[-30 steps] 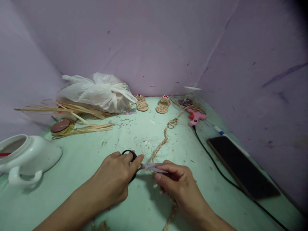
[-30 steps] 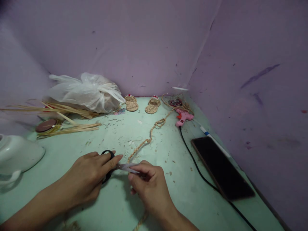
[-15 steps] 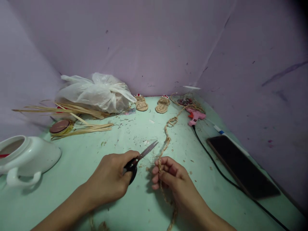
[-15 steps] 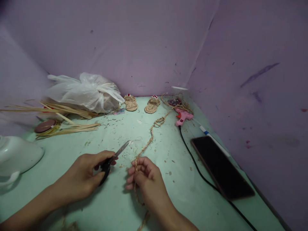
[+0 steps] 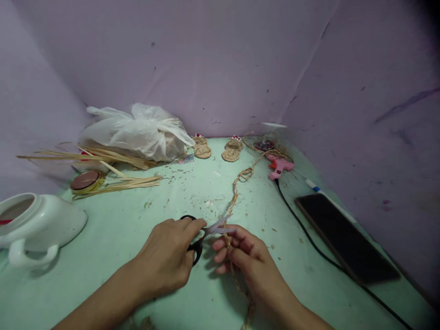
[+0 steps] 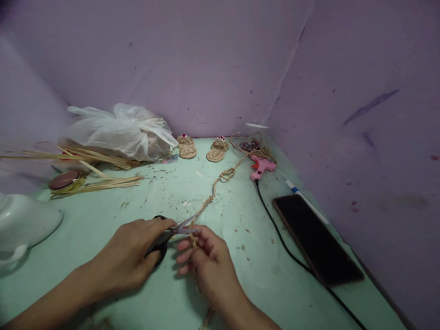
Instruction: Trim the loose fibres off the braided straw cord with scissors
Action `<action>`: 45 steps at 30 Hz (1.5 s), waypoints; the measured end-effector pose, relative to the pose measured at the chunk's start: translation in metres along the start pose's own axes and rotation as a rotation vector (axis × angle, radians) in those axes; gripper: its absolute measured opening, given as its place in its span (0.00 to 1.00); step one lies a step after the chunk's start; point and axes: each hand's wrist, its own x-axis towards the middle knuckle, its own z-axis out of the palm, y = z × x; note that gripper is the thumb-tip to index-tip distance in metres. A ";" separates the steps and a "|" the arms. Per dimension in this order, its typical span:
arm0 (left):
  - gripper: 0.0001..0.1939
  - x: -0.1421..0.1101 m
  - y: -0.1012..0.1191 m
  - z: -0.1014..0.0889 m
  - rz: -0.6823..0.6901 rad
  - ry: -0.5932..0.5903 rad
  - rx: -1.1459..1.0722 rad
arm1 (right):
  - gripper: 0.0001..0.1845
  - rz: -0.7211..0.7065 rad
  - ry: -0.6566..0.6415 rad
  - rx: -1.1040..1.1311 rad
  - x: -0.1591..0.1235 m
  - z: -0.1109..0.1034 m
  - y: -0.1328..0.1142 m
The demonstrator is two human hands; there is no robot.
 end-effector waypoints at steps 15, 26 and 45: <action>0.17 0.001 0.000 0.002 -0.150 0.111 -0.404 | 0.13 -0.206 0.244 -0.341 0.004 -0.008 -0.003; 0.24 -0.003 0.002 -0.001 0.003 0.109 -0.169 | 0.11 -0.037 0.100 -0.021 0.003 -0.007 -0.002; 0.31 -0.003 -0.002 0.004 0.101 -0.002 0.149 | 0.09 -0.161 -0.018 -0.147 0.001 -0.009 0.002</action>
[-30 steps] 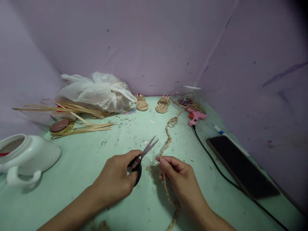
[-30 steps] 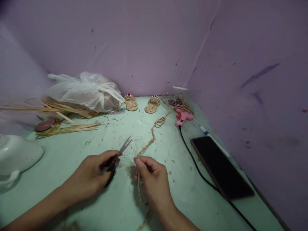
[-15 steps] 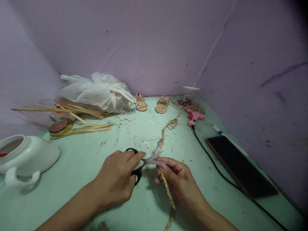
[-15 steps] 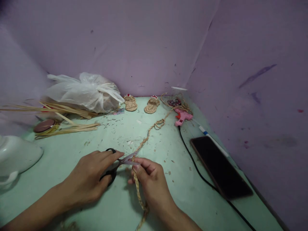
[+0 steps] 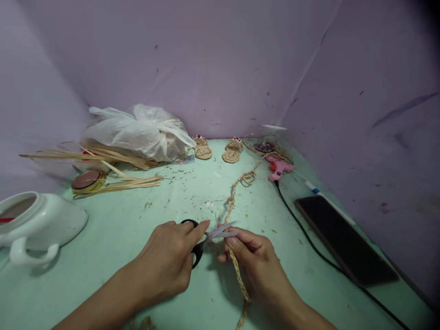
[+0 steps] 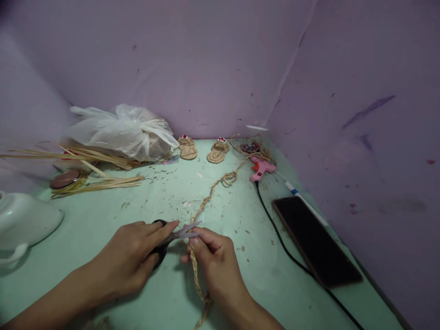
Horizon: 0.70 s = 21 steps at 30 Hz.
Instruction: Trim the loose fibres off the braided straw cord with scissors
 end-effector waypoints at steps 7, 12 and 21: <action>0.32 -0.001 0.007 -0.006 -0.035 -0.057 0.009 | 0.08 -0.117 0.007 -0.121 -0.005 0.007 -0.006; 0.33 0.000 0.009 -0.002 -0.046 -0.065 0.001 | 0.07 -0.131 0.022 -0.178 -0.006 0.009 -0.009; 0.35 -0.002 0.013 0.003 -0.089 -0.120 -0.054 | 0.08 -0.097 0.055 -0.135 -0.007 0.010 -0.006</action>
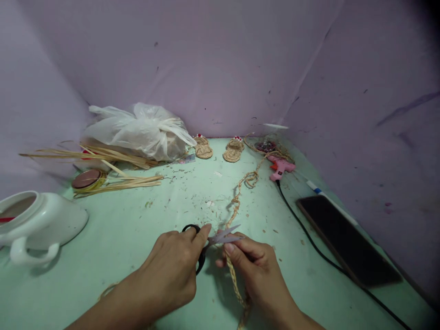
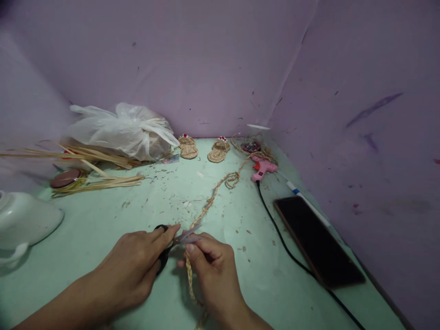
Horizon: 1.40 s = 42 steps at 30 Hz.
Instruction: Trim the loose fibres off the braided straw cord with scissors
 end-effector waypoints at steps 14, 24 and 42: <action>0.10 0.004 -0.001 -0.011 -0.198 0.221 -0.903 | 0.14 0.242 0.086 0.251 0.005 -0.001 0.008; 0.15 0.011 0.032 0.003 -0.434 0.223 -1.453 | 0.14 0.275 -0.009 0.353 0.005 -0.001 0.014; 0.16 0.014 0.029 0.006 -0.510 0.150 -1.541 | 0.10 0.327 0.039 0.448 0.010 -0.009 0.001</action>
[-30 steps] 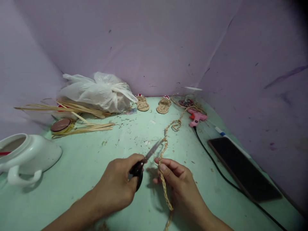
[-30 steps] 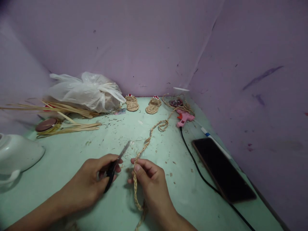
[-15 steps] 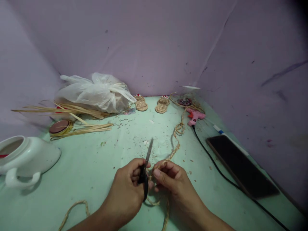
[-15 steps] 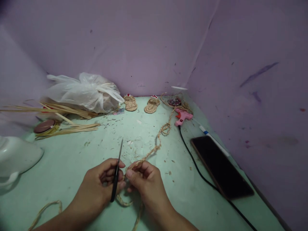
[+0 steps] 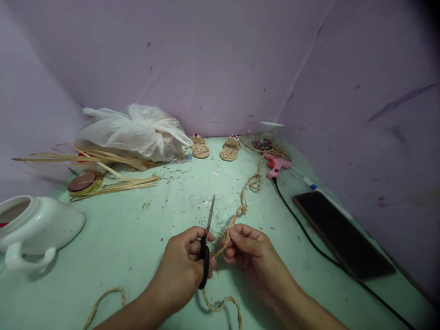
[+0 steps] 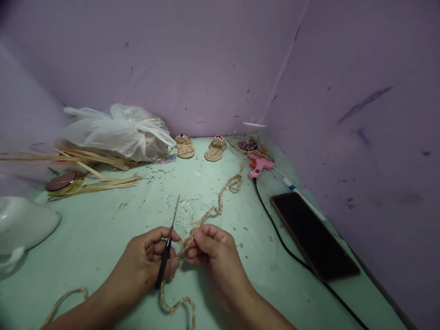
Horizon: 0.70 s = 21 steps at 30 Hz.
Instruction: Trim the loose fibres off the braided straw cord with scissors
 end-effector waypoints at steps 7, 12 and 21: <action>0.15 0.008 -0.006 -0.001 -0.031 -0.102 -0.028 | 0.09 0.053 -0.051 0.056 0.000 0.000 0.003; 0.16 0.013 -0.012 -0.004 -0.025 -0.113 -0.051 | 0.13 -0.035 -0.011 -0.016 0.003 -0.002 0.001; 0.15 0.013 -0.012 -0.003 -0.024 -0.103 -0.072 | 0.19 -0.139 -0.034 -0.132 0.002 0.000 0.000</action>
